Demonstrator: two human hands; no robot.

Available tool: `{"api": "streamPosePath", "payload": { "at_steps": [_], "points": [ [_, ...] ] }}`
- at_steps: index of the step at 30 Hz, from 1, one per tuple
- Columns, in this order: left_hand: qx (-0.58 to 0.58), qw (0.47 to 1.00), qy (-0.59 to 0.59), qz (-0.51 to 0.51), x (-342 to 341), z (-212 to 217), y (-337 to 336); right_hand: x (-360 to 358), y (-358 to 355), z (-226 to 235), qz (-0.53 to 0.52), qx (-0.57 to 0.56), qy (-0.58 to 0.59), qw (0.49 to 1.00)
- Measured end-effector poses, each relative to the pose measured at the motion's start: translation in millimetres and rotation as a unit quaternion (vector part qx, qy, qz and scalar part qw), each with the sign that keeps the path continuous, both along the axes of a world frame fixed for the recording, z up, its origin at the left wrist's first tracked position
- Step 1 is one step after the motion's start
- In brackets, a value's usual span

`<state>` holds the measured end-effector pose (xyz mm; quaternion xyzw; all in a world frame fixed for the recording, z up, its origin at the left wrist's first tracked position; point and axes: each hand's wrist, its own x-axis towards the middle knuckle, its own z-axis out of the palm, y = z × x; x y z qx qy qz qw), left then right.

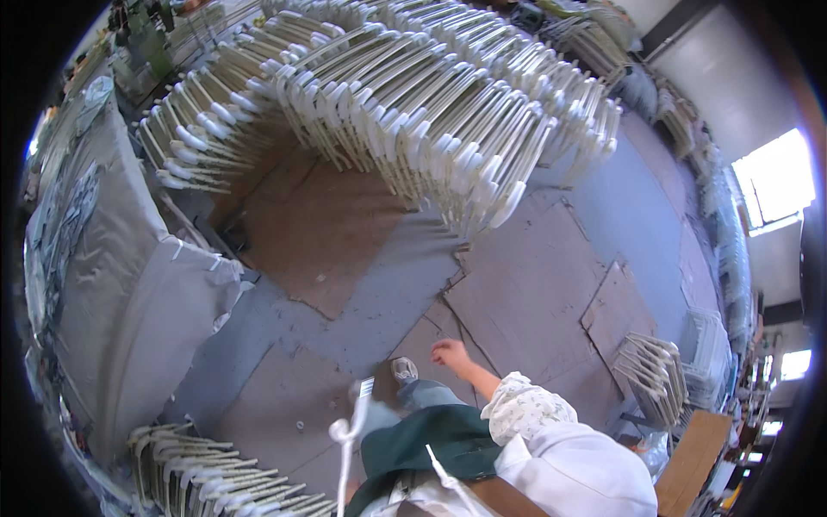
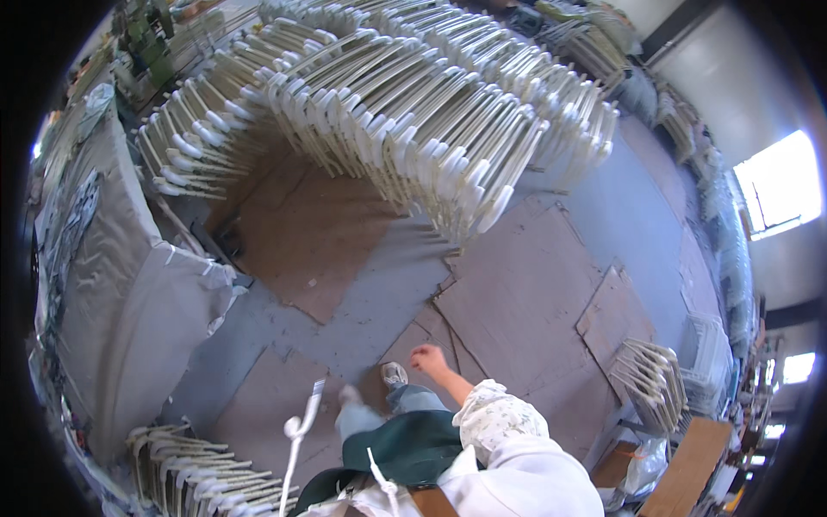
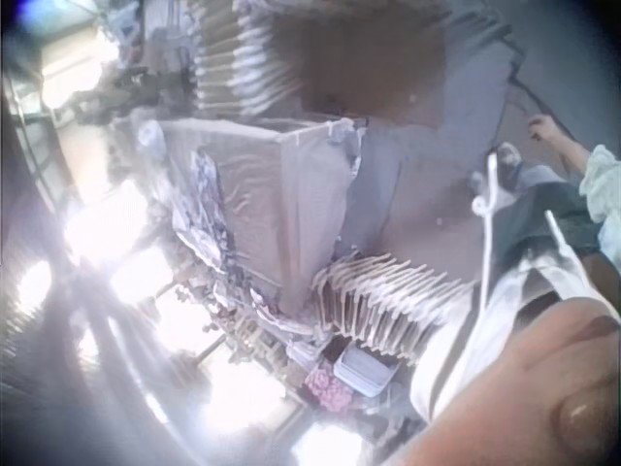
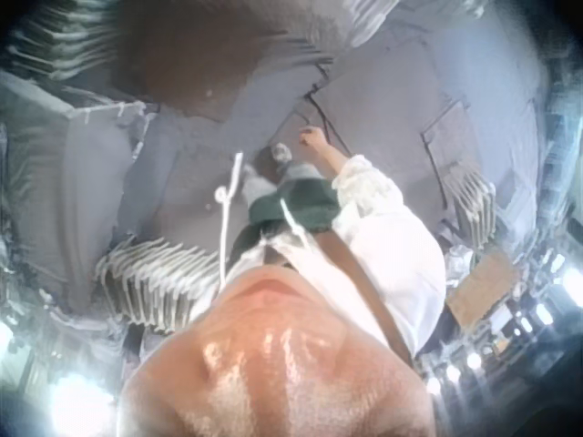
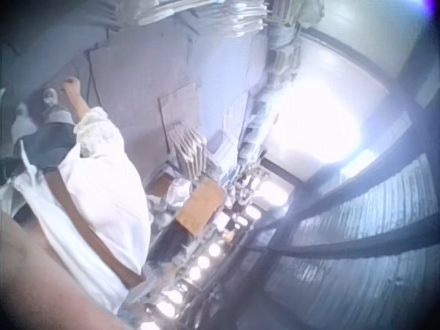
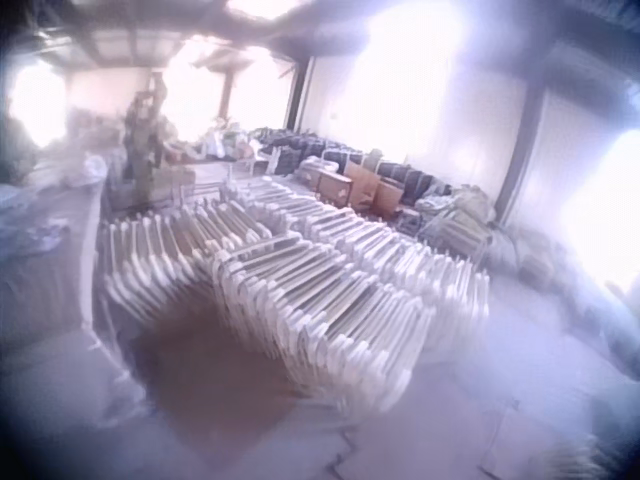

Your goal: The person wraps a light gray plastic sheet around a white metal chair frame, tucks the edges, and stacks the wrapped chair with others. The process repeats with additional chairs from a nearby stack.

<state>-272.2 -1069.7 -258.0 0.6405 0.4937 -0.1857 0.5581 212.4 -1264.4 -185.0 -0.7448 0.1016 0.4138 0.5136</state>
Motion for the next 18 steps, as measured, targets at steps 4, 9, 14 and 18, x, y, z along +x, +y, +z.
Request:
{"api": "streamPosePath", "payload": {
  "at_steps": [4, 9, 14, 18],
  "points": [
    [0.033, 0.998, -0.012, 0.057, 89.5, -5.5, 33.3, 96.7, -18.6, 9.2, -0.117, 0.062, 0.032, 0.991],
    [0.016, 0.995, 0.018, 0.093, 302.9, 18.6, 84.2, 174.6, -72.9, 17.9, -0.268, 0.074, 0.099, 0.956],
    [0.005, 0.996, -0.008, 0.085, 525.0, -10.4, 111.7, 296.7, -108.5, 3.8, -0.402, 0.062, 0.147, 0.902],
    [-0.023, 0.993, -0.109, 0.046, 706.0, 1.4, 87.6, 462.3, -150.8, -53.2, -0.421, 0.151, 0.031, 0.894]
  ]
}}
